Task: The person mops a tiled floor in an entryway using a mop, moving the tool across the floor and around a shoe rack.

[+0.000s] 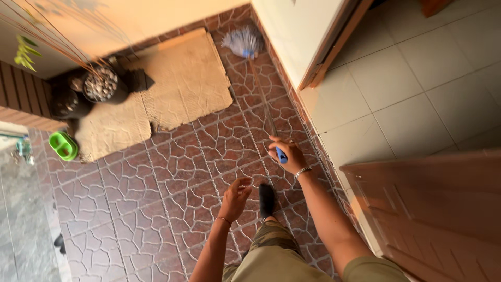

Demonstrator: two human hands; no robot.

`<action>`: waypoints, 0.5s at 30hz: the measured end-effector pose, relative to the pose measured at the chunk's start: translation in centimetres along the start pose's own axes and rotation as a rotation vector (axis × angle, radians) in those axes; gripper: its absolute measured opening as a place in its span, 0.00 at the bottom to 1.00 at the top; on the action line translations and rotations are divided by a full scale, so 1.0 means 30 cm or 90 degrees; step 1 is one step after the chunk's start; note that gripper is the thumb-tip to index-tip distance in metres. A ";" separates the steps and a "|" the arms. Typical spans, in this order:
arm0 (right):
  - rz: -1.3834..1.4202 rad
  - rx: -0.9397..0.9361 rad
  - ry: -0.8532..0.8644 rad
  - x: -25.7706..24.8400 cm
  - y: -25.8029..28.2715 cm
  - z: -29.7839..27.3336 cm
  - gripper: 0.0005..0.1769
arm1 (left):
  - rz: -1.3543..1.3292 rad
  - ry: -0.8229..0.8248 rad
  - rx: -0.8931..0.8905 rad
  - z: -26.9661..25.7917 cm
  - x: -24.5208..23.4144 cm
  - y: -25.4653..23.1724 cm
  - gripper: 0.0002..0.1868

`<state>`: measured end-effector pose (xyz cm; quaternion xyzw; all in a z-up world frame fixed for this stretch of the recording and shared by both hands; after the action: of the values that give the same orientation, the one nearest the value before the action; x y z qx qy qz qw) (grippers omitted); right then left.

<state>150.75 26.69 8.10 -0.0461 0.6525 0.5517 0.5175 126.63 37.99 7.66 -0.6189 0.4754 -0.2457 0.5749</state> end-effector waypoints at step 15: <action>0.009 -0.163 -0.056 -0.143 0.752 -0.723 0.19 | -0.043 -0.042 0.023 -0.756 0.035 0.309 0.18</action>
<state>124.95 16.57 23.25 -0.0830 0.5537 0.6359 0.5312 104.95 27.29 3.58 -0.6321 0.4303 -0.2531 0.5926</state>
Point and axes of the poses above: each hand's wrist, its own z-axis towards the middle knuckle, its own x-axis out of the palm, y = z × x, the point moved 4 cm from there along z, towards the middle knuckle, and after that the axes turned 5 degrees about x, right-handed, at the moved point
